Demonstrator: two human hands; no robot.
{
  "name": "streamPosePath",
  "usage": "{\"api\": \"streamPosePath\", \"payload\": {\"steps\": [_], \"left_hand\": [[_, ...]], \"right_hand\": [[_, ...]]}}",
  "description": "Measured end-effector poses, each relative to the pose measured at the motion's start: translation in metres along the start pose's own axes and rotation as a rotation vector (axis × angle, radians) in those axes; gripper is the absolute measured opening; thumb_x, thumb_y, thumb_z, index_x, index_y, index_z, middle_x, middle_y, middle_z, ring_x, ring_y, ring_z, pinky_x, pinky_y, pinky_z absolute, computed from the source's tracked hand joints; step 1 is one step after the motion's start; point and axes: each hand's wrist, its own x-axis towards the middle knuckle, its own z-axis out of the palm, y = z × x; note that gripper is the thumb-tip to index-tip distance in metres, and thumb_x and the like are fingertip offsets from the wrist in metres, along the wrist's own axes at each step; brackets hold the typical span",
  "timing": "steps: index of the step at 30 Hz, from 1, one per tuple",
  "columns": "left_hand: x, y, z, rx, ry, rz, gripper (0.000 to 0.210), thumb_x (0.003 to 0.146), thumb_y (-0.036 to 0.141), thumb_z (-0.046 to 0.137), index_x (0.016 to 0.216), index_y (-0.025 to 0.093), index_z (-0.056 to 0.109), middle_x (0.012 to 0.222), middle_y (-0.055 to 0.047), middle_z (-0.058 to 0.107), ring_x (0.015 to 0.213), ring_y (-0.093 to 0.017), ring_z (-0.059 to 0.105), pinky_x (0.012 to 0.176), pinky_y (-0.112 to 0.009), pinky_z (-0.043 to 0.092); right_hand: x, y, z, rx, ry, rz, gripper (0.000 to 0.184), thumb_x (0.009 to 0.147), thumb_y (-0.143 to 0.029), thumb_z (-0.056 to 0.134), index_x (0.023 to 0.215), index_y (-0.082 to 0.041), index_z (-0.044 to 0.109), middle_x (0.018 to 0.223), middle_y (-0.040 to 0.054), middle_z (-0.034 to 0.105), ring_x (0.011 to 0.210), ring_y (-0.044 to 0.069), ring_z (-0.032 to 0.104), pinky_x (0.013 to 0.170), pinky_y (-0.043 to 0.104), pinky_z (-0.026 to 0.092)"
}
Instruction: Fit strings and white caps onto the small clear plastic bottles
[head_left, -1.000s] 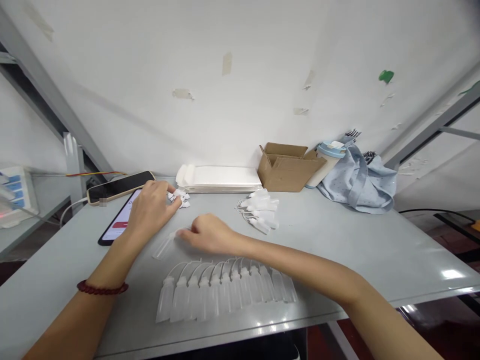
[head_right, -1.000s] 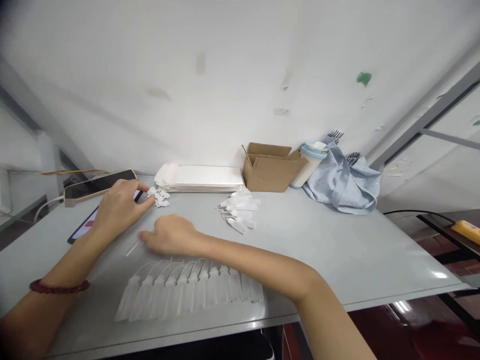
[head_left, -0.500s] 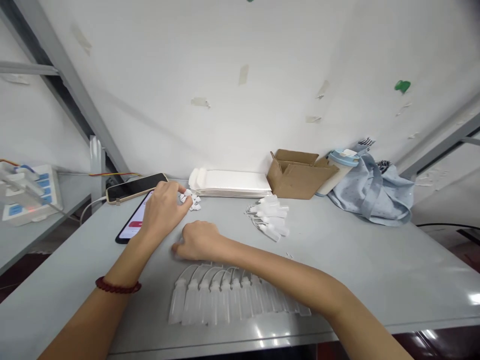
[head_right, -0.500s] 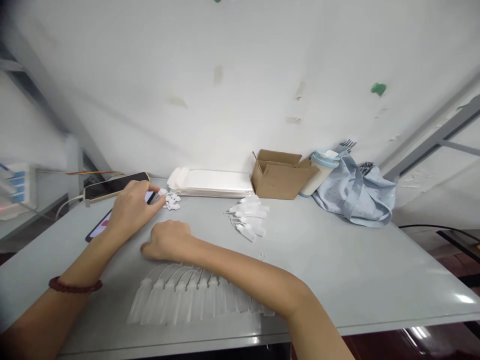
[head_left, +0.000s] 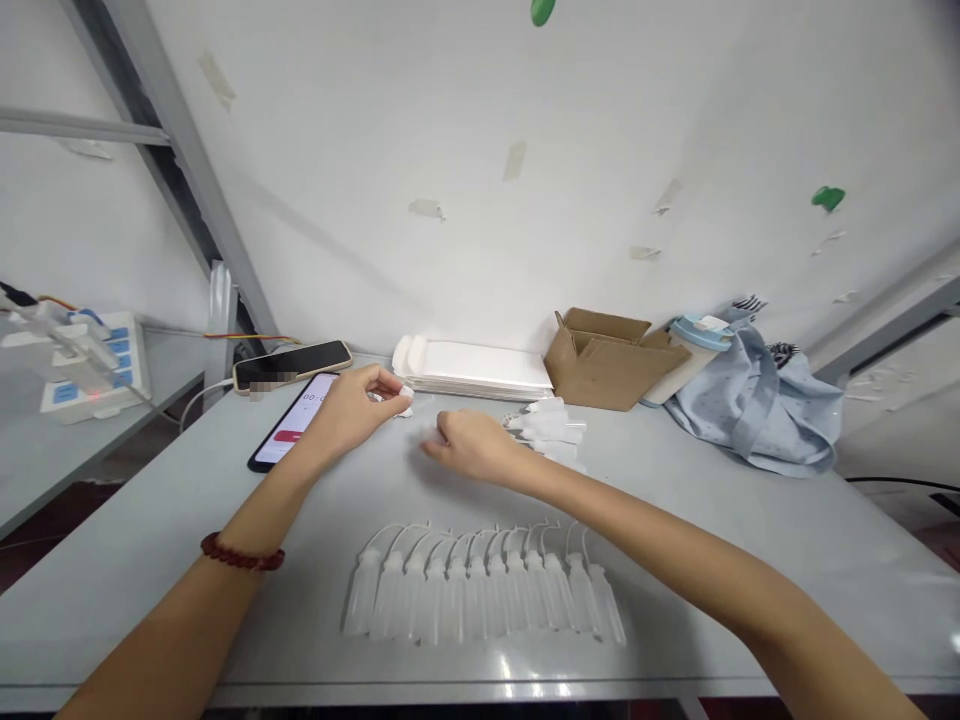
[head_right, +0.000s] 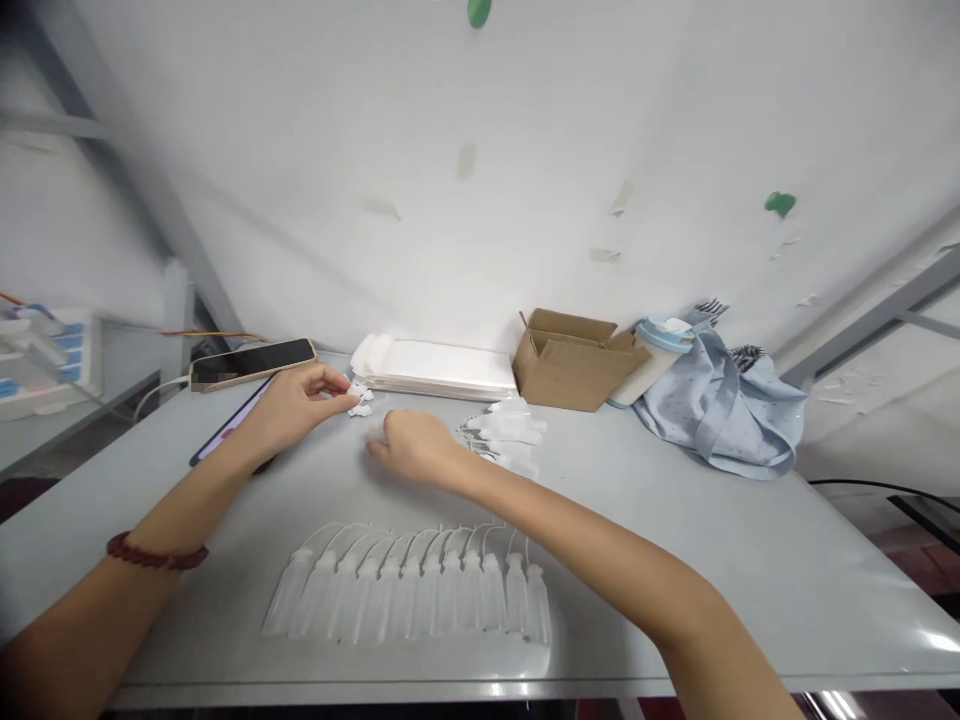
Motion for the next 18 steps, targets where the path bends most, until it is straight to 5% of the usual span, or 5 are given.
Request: {"api": "streamPosePath", "payload": {"steps": [7, 12, 18], "left_hand": [[-0.011, 0.016, 0.006, -0.337, -0.309, -0.128, 0.021, 0.066, 0.036, 0.071, 0.074, 0.019, 0.061, 0.066, 0.002, 0.063, 0.065, -0.014, 0.057, 0.066, -0.027, 0.044], [-0.019, 0.024, 0.015, -0.394, -0.492, -0.132, 0.018, 0.069, 0.033, 0.071, 0.073, 0.020, 0.060, 0.063, 0.004, 0.061, 0.064, -0.013, 0.055, 0.066, -0.026, 0.042], [-0.029, 0.036, 0.028, -0.406, -0.787, -0.167, 0.018, 0.072, 0.034, 0.070, 0.077, 0.020, 0.061, 0.064, 0.005, 0.060, 0.059, -0.012, 0.056, 0.065, -0.027, 0.044]], "right_hand": [[-0.034, 0.042, 0.006, 0.232, 0.217, -0.002, 0.020, 0.084, -0.034, 0.061, 0.079, -0.016, 0.055, 0.066, 0.0011, 0.060, 0.057, 0.013, 0.054, 0.051, 0.023, 0.031], [-0.058, 0.058, 0.014, 0.371, 0.353, -0.041, 0.017, 0.083, -0.028, 0.065, 0.081, -0.016, 0.053, 0.074, 0.0016, 0.062, 0.058, 0.012, 0.055, 0.053, 0.022, 0.036], [-0.077, 0.067, 0.034, 0.237, 0.530, -0.196, 0.017, 0.086, -0.028, 0.063, 0.092, -0.014, 0.055, 0.084, 0.0059, 0.063, 0.060, 0.013, 0.056, 0.055, 0.024, 0.042]]}}
